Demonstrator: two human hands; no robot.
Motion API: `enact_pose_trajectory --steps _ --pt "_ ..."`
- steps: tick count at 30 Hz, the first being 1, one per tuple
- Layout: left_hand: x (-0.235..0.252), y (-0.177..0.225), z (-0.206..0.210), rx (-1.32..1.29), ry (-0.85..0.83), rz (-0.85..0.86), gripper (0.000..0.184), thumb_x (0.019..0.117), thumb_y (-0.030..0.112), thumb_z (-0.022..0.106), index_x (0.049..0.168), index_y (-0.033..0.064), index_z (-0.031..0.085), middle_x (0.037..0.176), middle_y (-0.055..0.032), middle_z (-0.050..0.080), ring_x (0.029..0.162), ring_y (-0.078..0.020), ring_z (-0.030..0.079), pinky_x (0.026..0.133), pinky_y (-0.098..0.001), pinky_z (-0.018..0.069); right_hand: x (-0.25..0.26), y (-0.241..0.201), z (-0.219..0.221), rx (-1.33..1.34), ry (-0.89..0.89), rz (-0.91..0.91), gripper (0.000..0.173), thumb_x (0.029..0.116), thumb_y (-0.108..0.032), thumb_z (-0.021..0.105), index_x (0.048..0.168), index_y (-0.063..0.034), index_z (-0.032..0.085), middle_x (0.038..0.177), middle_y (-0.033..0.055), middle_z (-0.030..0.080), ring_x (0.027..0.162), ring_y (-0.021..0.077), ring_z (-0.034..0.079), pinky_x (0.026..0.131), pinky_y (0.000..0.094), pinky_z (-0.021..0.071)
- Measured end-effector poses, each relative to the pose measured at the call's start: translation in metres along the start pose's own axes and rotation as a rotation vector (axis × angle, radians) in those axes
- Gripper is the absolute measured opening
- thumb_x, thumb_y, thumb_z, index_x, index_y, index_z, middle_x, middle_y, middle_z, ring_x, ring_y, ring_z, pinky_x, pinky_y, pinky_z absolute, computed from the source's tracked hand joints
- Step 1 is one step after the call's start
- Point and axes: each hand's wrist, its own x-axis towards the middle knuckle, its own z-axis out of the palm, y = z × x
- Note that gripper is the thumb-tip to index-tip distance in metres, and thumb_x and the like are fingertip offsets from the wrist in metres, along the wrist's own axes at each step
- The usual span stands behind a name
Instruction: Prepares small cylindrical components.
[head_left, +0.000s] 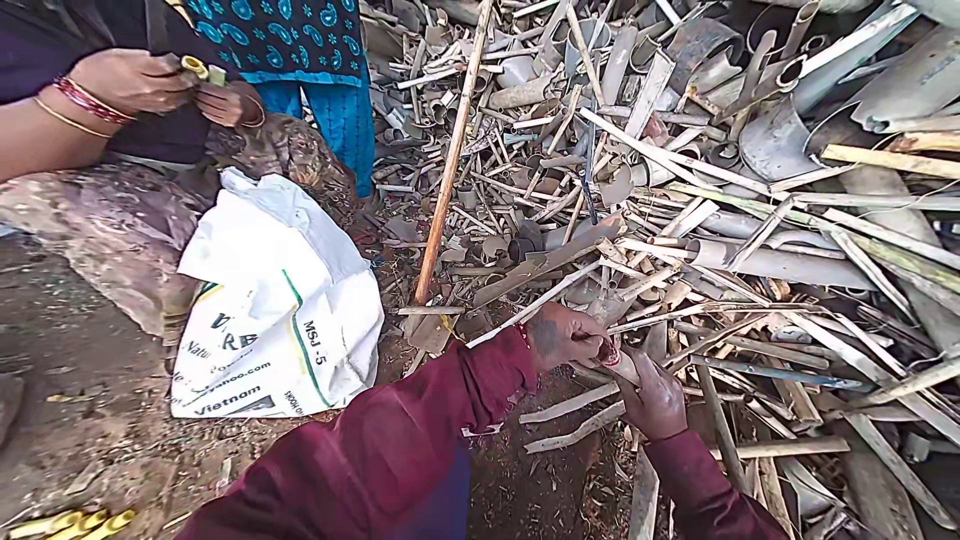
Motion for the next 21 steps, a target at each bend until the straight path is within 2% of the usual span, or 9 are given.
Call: enact_pose_trajectory --steps 3,5,8,12,14,16,18,20,21 --pt "0.002 -0.009 0.003 -0.2 -0.033 -0.019 0.02 0.1029 0.001 0.055 0.116 -0.0088 0.067 0.107 -0.0143 0.071 0.094 -0.0096 0.072 0.088 -0.0267 0.0601 -0.001 0.0 -0.003 -0.021 -0.02 0.021 0.033 0.0795 -0.005 0.061 0.107 0.0085 0.072 0.098 0.0232 0.076 0.086 0.0402 0.076 0.076 0.0517 0.06" --pt "0.003 -0.013 0.004 -0.143 -0.039 0.036 0.026 0.1035 0.006 0.056 0.123 -0.0085 0.065 0.115 -0.0165 0.07 0.101 -0.0093 0.07 0.093 -0.0249 0.0561 0.0 -0.003 -0.007 -0.069 -0.025 0.054 0.033 0.0787 -0.003 0.061 0.108 0.0086 0.072 0.101 0.0251 0.075 0.088 0.044 0.075 0.074 0.0556 0.0595" --pt "0.005 -0.017 0.009 0.07 0.052 0.076 0.03 0.1006 0.019 0.065 0.119 -0.0039 0.071 0.114 -0.0154 0.072 0.103 -0.0102 0.069 0.095 -0.0245 0.052 0.0 -0.006 -0.006 -0.148 0.004 0.071 0.033 0.079 -0.002 0.061 0.109 0.0088 0.072 0.101 0.0261 0.075 0.086 0.0462 0.075 0.069 0.0562 0.0591" --pt "0.01 -0.024 0.002 0.095 0.066 0.151 0.025 0.1002 0.016 0.065 0.113 -0.0026 0.074 0.111 -0.0137 0.074 0.101 -0.0086 0.068 0.094 -0.0248 0.0514 0.0 -0.011 -0.006 -0.154 -0.025 0.097 0.036 0.0766 -0.003 0.066 0.11 0.0071 0.073 0.1 0.0254 0.076 0.081 0.0453 0.075 0.06 0.058 0.0572" --pt "0.012 -0.029 -0.002 0.086 0.043 0.23 0.023 0.1004 0.013 0.063 0.112 -0.0027 0.074 0.11 -0.013 0.074 0.101 -0.0065 0.068 0.094 -0.0221 0.0515 0.002 -0.016 -0.011 -0.059 -0.107 0.153 0.035 0.0816 -0.01 0.072 0.112 0.0073 0.071 0.093 0.0248 0.075 0.076 0.0445 0.075 0.061 0.0604 0.057" --pt "0.012 -0.033 -0.001 0.212 0.05 0.353 0.023 0.1005 0.011 0.062 0.112 -0.0052 0.075 0.109 -0.0182 0.075 0.103 -0.0158 0.071 0.095 -0.0276 0.0525 0.004 -0.018 -0.016 0.068 -0.234 0.234 0.044 0.089 -0.028 0.072 0.113 0.0085 0.069 0.083 0.0236 0.073 0.072 0.0423 0.073 0.063 0.061 0.0565" --pt "0.012 -0.037 0.006 0.34 0.1 0.501 0.021 0.0965 0.006 0.063 0.105 -0.0094 0.074 0.099 -0.0232 0.075 0.092 -0.0252 0.074 0.087 -0.0333 0.0572 0.006 -0.021 -0.021 0.21 -0.353 0.317 0.054 0.0917 -0.039 0.07 0.117 0.0087 0.067 0.085 0.022 0.072 0.076 0.0373 0.072 0.071 0.0579 0.0564" --pt "0.011 -0.036 0.015 0.341 0.187 0.519 0.018 0.0921 0.004 0.064 0.096 -0.0112 0.073 0.089 -0.0231 0.074 0.079 -0.0227 0.073 0.077 -0.0305 0.0581 0.004 -0.024 -0.021 0.256 -0.348 0.34 0.054 0.0928 -0.042 0.066 0.114 0.0079 0.068 0.082 0.019 0.071 0.073 0.0315 0.07 0.069 0.0529 0.0555" --pt "0.01 -0.034 0.019 0.298 0.23 0.486 0.018 0.0915 0.004 0.064 0.094 -0.0107 0.073 0.086 -0.0209 0.073 0.076 -0.0173 0.071 0.073 -0.0263 0.0569 0.003 -0.026 -0.019 0.218 -0.276 0.305 0.052 0.0928 -0.041 0.065 0.11 0.0086 0.069 0.078 0.019 0.07 0.068 0.0317 0.07 0.064 0.0523 0.0555"
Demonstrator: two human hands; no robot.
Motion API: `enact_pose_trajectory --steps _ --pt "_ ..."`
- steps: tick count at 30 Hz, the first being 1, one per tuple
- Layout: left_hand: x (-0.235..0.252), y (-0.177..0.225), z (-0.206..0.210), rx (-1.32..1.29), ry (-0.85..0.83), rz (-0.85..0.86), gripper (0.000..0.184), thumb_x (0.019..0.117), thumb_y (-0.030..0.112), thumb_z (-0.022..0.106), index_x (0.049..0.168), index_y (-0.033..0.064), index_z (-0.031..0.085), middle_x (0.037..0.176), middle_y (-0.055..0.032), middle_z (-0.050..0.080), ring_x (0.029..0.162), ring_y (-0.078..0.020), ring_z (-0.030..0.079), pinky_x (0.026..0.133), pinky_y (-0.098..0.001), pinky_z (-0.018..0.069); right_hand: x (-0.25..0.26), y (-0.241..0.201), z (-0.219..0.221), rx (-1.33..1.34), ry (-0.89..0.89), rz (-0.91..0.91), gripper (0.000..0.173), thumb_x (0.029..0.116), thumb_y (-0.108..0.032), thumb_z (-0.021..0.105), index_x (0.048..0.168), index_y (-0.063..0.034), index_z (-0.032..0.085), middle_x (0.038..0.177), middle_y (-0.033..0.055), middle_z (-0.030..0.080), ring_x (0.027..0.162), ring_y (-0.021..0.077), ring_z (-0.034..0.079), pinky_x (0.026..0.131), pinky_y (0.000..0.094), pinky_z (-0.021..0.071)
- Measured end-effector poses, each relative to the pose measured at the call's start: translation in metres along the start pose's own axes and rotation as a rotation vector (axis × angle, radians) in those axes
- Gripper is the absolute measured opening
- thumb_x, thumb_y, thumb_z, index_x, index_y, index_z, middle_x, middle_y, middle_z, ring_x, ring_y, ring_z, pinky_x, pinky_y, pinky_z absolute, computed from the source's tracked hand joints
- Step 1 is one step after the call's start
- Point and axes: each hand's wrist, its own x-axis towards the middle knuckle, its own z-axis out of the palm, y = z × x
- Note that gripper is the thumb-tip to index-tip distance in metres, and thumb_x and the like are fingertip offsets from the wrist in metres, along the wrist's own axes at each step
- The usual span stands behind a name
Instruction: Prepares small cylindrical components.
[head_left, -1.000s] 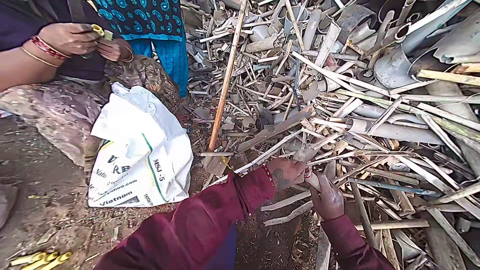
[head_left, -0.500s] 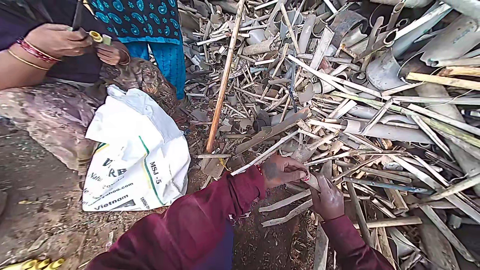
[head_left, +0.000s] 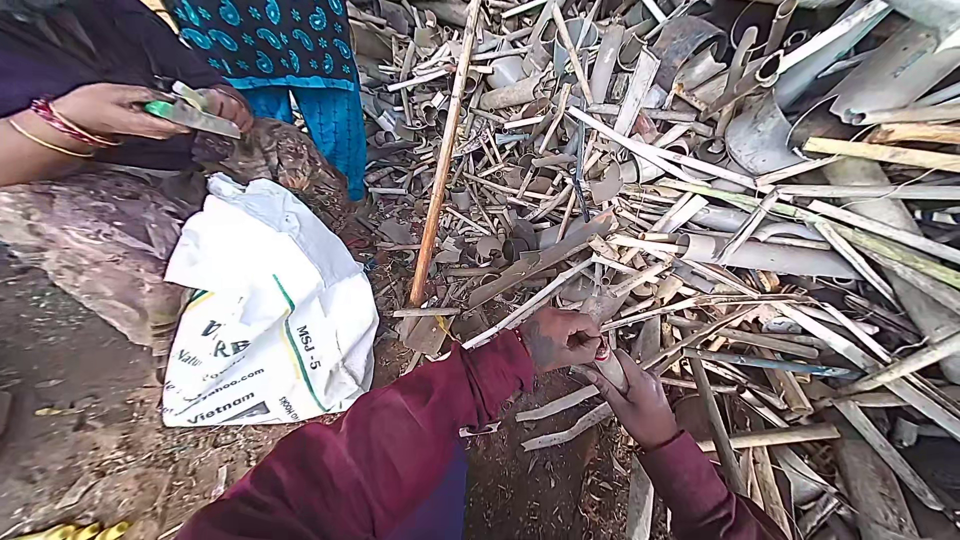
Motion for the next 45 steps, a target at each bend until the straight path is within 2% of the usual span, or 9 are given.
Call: enact_pose_trajectory --steps 3,7,16,19,22,28,35,40,45 --pt "0.002 0.008 0.004 -0.184 0.093 -0.131 0.017 0.0921 0.007 0.064 0.093 -0.0079 0.072 0.086 -0.0121 0.074 0.076 -0.0007 0.068 0.072 -0.0154 0.0544 0.001 -0.001 0.008 -0.201 0.257 -0.131 0.044 0.091 -0.032 0.064 0.103 0.0093 0.07 0.073 0.0202 0.071 0.061 0.0354 0.071 0.053 0.0519 0.0556" --pt "0.003 0.019 0.013 -0.33 0.225 -0.126 0.013 0.0897 0.003 0.066 0.093 -0.0071 0.073 0.088 -0.0068 0.075 0.077 0.0034 0.068 0.074 -0.014 0.0562 0.004 -0.004 0.004 -0.42 0.465 -0.231 0.036 0.0882 -0.025 0.061 0.1 0.0072 0.072 0.081 0.0202 0.075 0.064 0.0343 0.074 0.051 0.0454 0.056" --pt "0.002 0.038 0.027 -0.567 0.403 -0.18 0.012 0.0882 -0.006 0.061 0.093 -0.0046 0.073 0.091 -0.0047 0.077 0.08 -0.0041 0.073 0.076 -0.0213 0.0604 0.008 -0.006 -0.008 -0.737 0.68 -0.339 0.023 0.0931 -0.016 0.056 0.096 0.0006 0.071 0.081 0.0175 0.075 0.066 0.0339 0.073 0.052 0.0417 0.0536" --pt "0.003 0.034 0.02 -0.87 0.266 -0.184 0.015 0.0938 -0.005 0.059 0.099 -0.0022 0.072 0.103 -0.0097 0.077 0.093 -0.0126 0.075 0.086 -0.0274 0.0608 0.01 -0.004 -0.016 -0.78 0.743 -0.374 0.019 0.0955 -0.015 0.056 0.097 -0.0036 0.071 0.08 0.0157 0.073 0.064 0.0333 0.067 0.054 0.0421 0.0484" --pt "0.006 0.028 0.012 -1.376 0.176 -0.24 0.005 0.0908 0.015 0.068 0.089 0.0103 0.07 0.117 -0.0136 0.072 0.111 -0.0225 0.07 0.097 -0.0346 0.0561 0.01 -0.003 -0.026 -0.705 0.824 -0.378 0.024 0.0981 -0.019 0.05 0.093 -0.0057 0.069 0.08 0.016 0.071 0.067 0.033 0.066 0.059 0.0422 0.0479" --pt "0.008 0.031 0.006 -1.78 0.186 -0.32 0.022 0.0945 0.024 0.052 0.081 0.0112 0.065 0.077 -0.0022 0.064 0.074 -0.0155 0.067 0.074 -0.0298 0.0563 0.004 0.001 -0.03 -0.428 0.801 -0.068 0.038 0.0972 -0.028 0.061 0.109 0.0081 0.068 0.09 0.024 0.073 0.075 0.0353 0.073 0.063 0.044 0.057" --pt "0.009 0.032 0.008 -1.759 0.133 -0.337 0.03 0.0985 0.027 0.046 0.078 0.0128 0.063 0.072 0.0011 0.062 0.067 -0.0116 0.063 0.066 -0.0267 0.054 0.004 -0.002 -0.027 -0.295 0.641 0.069 0.057 0.0997 -0.044 0.058 0.118 0.0097 0.063 0.089 0.0225 0.073 0.071 0.035 0.073 0.058 0.0493 0.0564" --pt "0.01 0.032 0.01 -1.694 0.166 -0.368 0.038 0.1035 0.033 0.039 0.082 0.0127 0.064 0.073 0.0004 0.063 0.068 -0.012 0.064 0.069 -0.0269 0.055 0.003 -0.002 -0.024 -0.208 0.517 -0.117 0.076 0.1045 -0.061 0.034 0.115 0.0052 0.07 0.096 0.02 0.075 0.079 0.0292 0.074 0.066 0.0445 0.0586" --pt "0.011 0.03 0.006 -1.689 0.137 -0.393 0.043 0.1053 0.035 0.035 0.084 0.0118 0.064 0.074 0.001 0.062 0.066 -0.0098 0.063 0.065 -0.0232 0.0542 0.005 -0.004 -0.02 -0.222 0.537 -0.295 0.073 0.1062 -0.061 0.031 0.106 -0.002 0.073 0.09 0.0175 0.075 0.08 0.0262 0.073 0.069 0.0373 0.0573"
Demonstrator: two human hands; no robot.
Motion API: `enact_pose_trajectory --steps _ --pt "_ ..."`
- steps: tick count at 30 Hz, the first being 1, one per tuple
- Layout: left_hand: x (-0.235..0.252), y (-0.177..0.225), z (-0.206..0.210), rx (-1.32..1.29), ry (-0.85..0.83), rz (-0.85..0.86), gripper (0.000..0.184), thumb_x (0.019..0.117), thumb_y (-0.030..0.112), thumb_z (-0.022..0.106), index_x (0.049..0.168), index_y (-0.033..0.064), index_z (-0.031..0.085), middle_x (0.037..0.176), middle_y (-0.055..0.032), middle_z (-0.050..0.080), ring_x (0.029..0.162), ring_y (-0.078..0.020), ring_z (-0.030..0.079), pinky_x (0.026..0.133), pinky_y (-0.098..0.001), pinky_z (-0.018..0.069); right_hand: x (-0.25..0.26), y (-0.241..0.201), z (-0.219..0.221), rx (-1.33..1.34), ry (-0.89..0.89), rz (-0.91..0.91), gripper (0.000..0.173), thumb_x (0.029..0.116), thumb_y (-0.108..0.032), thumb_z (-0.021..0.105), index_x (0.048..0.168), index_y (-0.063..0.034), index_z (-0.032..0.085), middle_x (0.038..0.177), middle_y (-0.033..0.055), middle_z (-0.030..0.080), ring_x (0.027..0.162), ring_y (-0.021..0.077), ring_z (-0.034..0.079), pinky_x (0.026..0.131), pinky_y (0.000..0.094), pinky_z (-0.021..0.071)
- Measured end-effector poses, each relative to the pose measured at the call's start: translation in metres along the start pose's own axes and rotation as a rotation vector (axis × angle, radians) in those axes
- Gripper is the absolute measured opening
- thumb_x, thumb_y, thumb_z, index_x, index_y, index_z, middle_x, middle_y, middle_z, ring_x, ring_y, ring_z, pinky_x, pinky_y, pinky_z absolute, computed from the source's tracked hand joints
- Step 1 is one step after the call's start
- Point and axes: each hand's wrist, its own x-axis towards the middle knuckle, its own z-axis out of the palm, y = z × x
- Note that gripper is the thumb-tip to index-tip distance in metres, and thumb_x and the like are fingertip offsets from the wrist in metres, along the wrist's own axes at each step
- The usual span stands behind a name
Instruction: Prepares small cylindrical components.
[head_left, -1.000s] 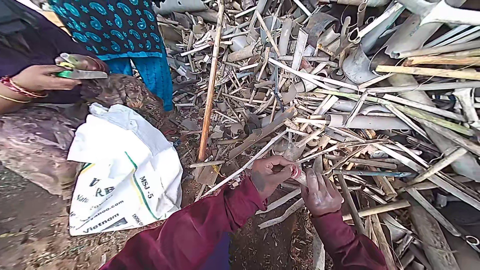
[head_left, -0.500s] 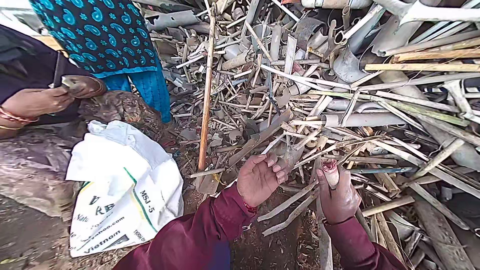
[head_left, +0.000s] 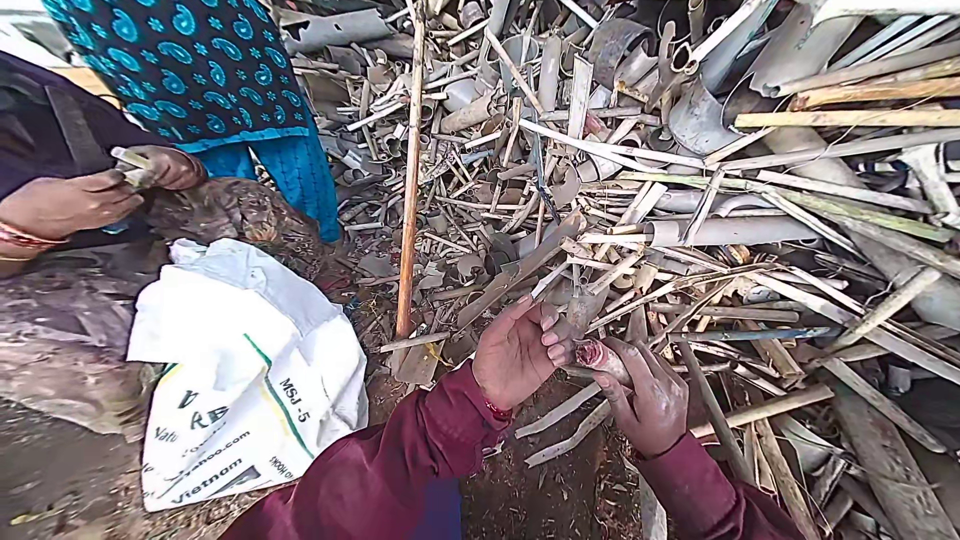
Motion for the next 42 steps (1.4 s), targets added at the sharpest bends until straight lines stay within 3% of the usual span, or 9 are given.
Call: enact_pose_trajectory --steps 10,12,14,17,22,25,29,34,42 --pt "-0.001 -0.002 -0.003 0.041 0.0 0.05 0.018 0.0959 0.021 0.059 0.081 0.014 0.067 0.075 0.0012 0.065 0.068 -0.0095 0.065 0.064 -0.0229 0.0553 -0.001 0.003 -0.001 -0.026 0.029 -0.044 0.067 0.104 -0.062 0.039 0.104 -0.0065 0.076 0.087 0.0161 0.074 0.077 0.0261 0.071 0.067 0.0367 0.0565" --pt "-0.002 -0.003 -0.006 0.387 -0.002 0.13 0.011 0.0949 0.025 0.063 0.101 0.0161 0.061 0.097 0.0033 0.067 0.087 -0.0079 0.066 0.078 -0.0236 0.0556 -0.001 0.003 -0.001 -0.042 0.028 -0.055 0.064 0.1026 -0.063 0.042 0.104 -0.01 0.078 0.088 0.015 0.074 0.076 0.0261 0.071 0.066 0.0373 0.0556" --pt "-0.002 0.0 -0.015 0.814 -0.209 0.204 0.045 0.0997 0.04 0.063 0.125 0.0031 0.057 0.122 -0.0011 0.065 0.112 -0.0101 0.063 0.099 -0.0292 0.0522 -0.001 0.003 -0.002 -0.041 0.021 -0.062 0.062 0.1013 -0.064 0.043 0.103 -0.0127 0.078 0.088 0.014 0.074 0.075 0.0258 0.07 0.065 0.0376 0.053" --pt "0.003 0.007 -0.022 1.085 -0.481 0.325 0.044 0.105 0.034 0.057 0.124 -0.0034 0.068 0.129 -0.0078 0.069 0.122 -0.0108 0.063 0.106 -0.0311 0.0523 0.0 0.003 -0.005 0.036 -0.011 -0.052 0.061 0.1008 -0.063 0.045 0.103 -0.0117 0.077 0.087 0.0122 0.076 0.077 0.0248 0.07 0.068 0.0385 0.0536" --pt "0.003 0.013 -0.025 1.124 -0.52 0.375 0.032 0.1017 0.027 0.064 0.117 0.0006 0.073 0.12 -0.0078 0.074 0.121 -0.0151 0.067 0.107 -0.0337 0.0532 -0.002 -0.001 -0.012 0.213 -0.208 0.062 0.067 0.0997 -0.066 0.044 0.103 -0.0055 0.074 0.082 0.0092 0.075 0.075 0.0203 0.072 0.069 0.0401 0.0581" --pt "0.0 0.006 -0.022 1.163 -0.409 0.413 0.025 0.1014 0.022 0.064 0.105 -0.0005 0.076 0.108 -0.0078 0.077 0.111 -0.0163 0.072 0.103 -0.036 0.0568 -0.007 0.0 -0.013 0.394 -0.353 0.144 0.067 0.0998 -0.062 0.047 0.106 -0.0013 0.073 0.08 0.0111 0.073 0.07 0.018 0.071 0.064 0.04 0.0576" --pt "-0.009 -0.018 -0.01 1.122 -0.112 0.401 0.019 0.1023 0.016 0.06 0.097 0.0015 0.072 0.098 -0.0023 0.077 0.098 -0.0109 0.073 0.093 -0.0311 0.0597 -0.008 0.003 -0.013 0.681 -0.495 0.267 0.063 0.1012 -0.054 0.054 0.124 0.0036 0.067 0.094 0.0089 0.074 0.08 0.0034 0.068 0.076 0.0255 0.0576" --pt "-0.01 -0.026 0.012 0.895 0.275 0.178 0.02 0.1005 -0.003 0.049 0.094 0.0013 0.068 0.092 -0.0024 0.076 0.09 -0.0083 0.072 0.083 -0.0245 0.0595 -0.01 -0.004 -0.001 0.216 -0.286 0.115 0.052 0.0983 -0.044 0.056 0.104 0.0049 0.071 0.076 0.0154 0.072 0.061 0.0274 0.071 0.054 0.0454 0.0561" --pt "-0.003 -0.018 0.025 0.789 0.54 0.008 0.021 0.1056 -0.002 0.046 0.095 -0.0006 0.063 0.083 -0.0037 0.073 0.078 -0.0094 0.072 0.073 -0.0235 0.0598 -0.006 -0.007 0.011 -0.127 -0.175 -0.078 0.047 0.0956 -0.039 0.055 0.1 0.0038 0.072 0.082 0.0171 0.075 0.065 0.0319 0.074 0.052 0.0415 0.0575"
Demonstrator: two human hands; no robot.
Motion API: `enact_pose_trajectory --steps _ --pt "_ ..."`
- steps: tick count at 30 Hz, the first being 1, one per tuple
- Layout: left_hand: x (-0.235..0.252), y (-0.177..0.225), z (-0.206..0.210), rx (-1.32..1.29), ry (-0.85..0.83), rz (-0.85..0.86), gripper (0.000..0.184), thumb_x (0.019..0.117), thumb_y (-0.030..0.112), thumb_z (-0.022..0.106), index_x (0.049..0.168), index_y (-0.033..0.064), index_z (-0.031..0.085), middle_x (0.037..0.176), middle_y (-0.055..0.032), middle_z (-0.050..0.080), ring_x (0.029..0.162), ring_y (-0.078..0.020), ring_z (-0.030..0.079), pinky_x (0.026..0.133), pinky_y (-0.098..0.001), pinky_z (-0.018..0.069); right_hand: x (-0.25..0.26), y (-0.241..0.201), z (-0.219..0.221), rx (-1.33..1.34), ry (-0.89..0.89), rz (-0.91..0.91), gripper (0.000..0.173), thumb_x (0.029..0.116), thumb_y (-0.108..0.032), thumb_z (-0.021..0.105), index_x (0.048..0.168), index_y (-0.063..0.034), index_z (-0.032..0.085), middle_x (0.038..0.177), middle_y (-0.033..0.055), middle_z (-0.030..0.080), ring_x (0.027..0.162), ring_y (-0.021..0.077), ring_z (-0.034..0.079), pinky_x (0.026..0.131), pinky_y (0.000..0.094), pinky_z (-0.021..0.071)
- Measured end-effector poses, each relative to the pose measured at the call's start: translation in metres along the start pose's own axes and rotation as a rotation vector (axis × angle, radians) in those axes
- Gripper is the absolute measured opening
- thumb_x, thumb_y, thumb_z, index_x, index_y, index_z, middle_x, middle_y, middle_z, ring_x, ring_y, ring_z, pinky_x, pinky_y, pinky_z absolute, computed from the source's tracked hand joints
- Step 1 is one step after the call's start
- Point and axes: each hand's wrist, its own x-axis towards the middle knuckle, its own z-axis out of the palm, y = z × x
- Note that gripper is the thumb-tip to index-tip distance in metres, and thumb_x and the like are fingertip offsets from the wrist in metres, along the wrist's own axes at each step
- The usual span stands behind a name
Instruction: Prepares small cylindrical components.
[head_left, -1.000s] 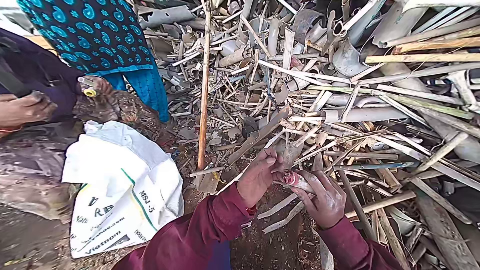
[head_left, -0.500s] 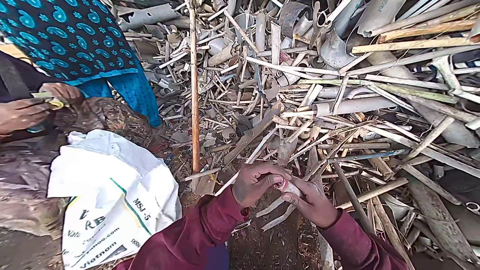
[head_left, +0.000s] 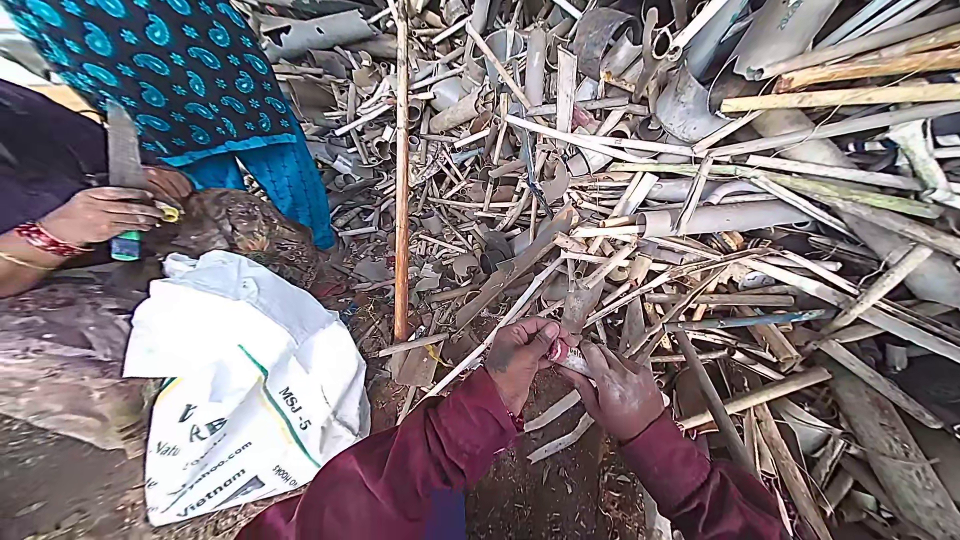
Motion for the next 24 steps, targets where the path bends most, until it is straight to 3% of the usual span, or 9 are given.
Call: enact_pose_trajectory --steps 10,13,15,16,18,20,22,24 --pt "0.004 0.008 -0.005 -0.051 0.047 -0.156 0.018 0.1072 0.003 0.047 0.099 -0.0007 0.062 0.074 -0.0019 0.069 0.069 -0.0092 0.069 0.067 -0.0227 0.0582 -0.002 -0.002 0.006 -0.199 0.053 -0.128 0.051 0.1008 -0.043 0.051 0.1 0.0034 0.07 0.078 0.0173 0.073 0.064 0.0319 0.072 0.053 0.0393 0.0567" --pt "0.005 0.011 -0.005 -0.152 0.114 -0.248 0.018 0.1074 0.004 0.046 0.099 -0.0031 0.06 0.067 -0.0016 0.063 0.061 -0.0098 0.067 0.063 -0.0232 0.0594 -0.002 -0.005 0.005 -0.3 0.134 -0.24 0.037 0.1028 -0.033 0.051 0.098 -0.0008 0.068 0.074 0.0128 0.07 0.06 0.0287 0.068 0.053 0.0365 0.0537" --pt "0.011 0.008 -0.009 -0.169 0.135 -0.286 0.019 0.1077 0.004 0.044 0.097 -0.0024 0.058 0.06 0.0018 0.055 0.049 -0.0066 0.057 0.054 -0.0211 0.0562 -0.001 -0.011 0.0 -0.327 0.198 -0.325 0.022 0.103 -0.021 0.05 0.098 -0.0067 0.065 0.076 0.0089 0.067 0.06 0.0258 0.063 0.054 0.0349 0.0485" --pt "0.015 0.006 -0.014 -0.138 0.106 -0.281 0.019 0.1082 0.004 0.043 0.099 -0.0035 0.058 0.062 0.0019 0.053 0.049 -0.0069 0.056 0.056 -0.0218 0.0565 -0.001 -0.016 -0.003 -0.311 0.197 -0.321 0.021 0.1029 -0.02 0.05 0.099 -0.0081 0.067 0.077 0.0086 0.068 0.063 0.0259 0.063 0.055 0.0351 0.048" --pt "0.022 0.004 -0.026 -0.029 -0.001 -0.21 0.025 0.11 0.005 0.038 0.111 -0.007 0.06 0.071 -0.0009 0.059 0.059 -0.0097 0.064 0.066 -0.0256 0.0604 0.0 -0.02 -0.005 -0.255 0.169 -0.229 0.027 0.1014 -0.025 0.051 0.101 -0.0077 0.071 0.081 0.0112 0.073 0.068 0.0293 0.068 0.058 0.038 0.051" --pt "0.027 0.0 -0.036 0.095 -0.122 -0.098 0.031 0.1085 -0.001 0.034 0.126 -0.0092 0.057 0.094 -0.0077 0.07 0.082 -0.0116 0.07 0.081 -0.0278 0.059 0.001 -0.016 -0.006 -0.205 0.15 -0.112 0.03 0.1004 -0.026 0.05 0.102 -0.0052 0.073 0.083 0.0139 0.074 0.07 0.0319 0.069 0.058 0.0403 0.0528" --pt "0.03 -0.004 -0.043 0.196 -0.231 -0.007 0.041 0.1009 -0.009 0.035 0.138 -0.01 0.052 0.129 -0.0157 0.065 0.114 -0.0114 0.064 0.1 -0.0271 0.0494 0.002 -0.009 -0.01 -0.157 0.118 0.028 0.034 0.0964 -0.026 0.054 0.105 -0.0001 0.074 0.088 0.0184 0.075 0.074 0.0364 0.073 0.061 0.0448 0.0562" --pt "0.031 -0.008 -0.045 0.225 -0.285 0.041 0.042 0.0993 -0.006 0.04 0.139 -0.0089 0.053 0.141 -0.0178 0.058 0.127 -0.0124 0.057 0.107 -0.0275 0.0444 0.002 -0.003 -0.013 -0.11 0.047 0.168 0.036 0.0928 -0.024 0.059 0.109 0.0048 0.073 0.094 0.0223 0.075 0.081 0.0407 0.074 0.066 0.05 0.0587"
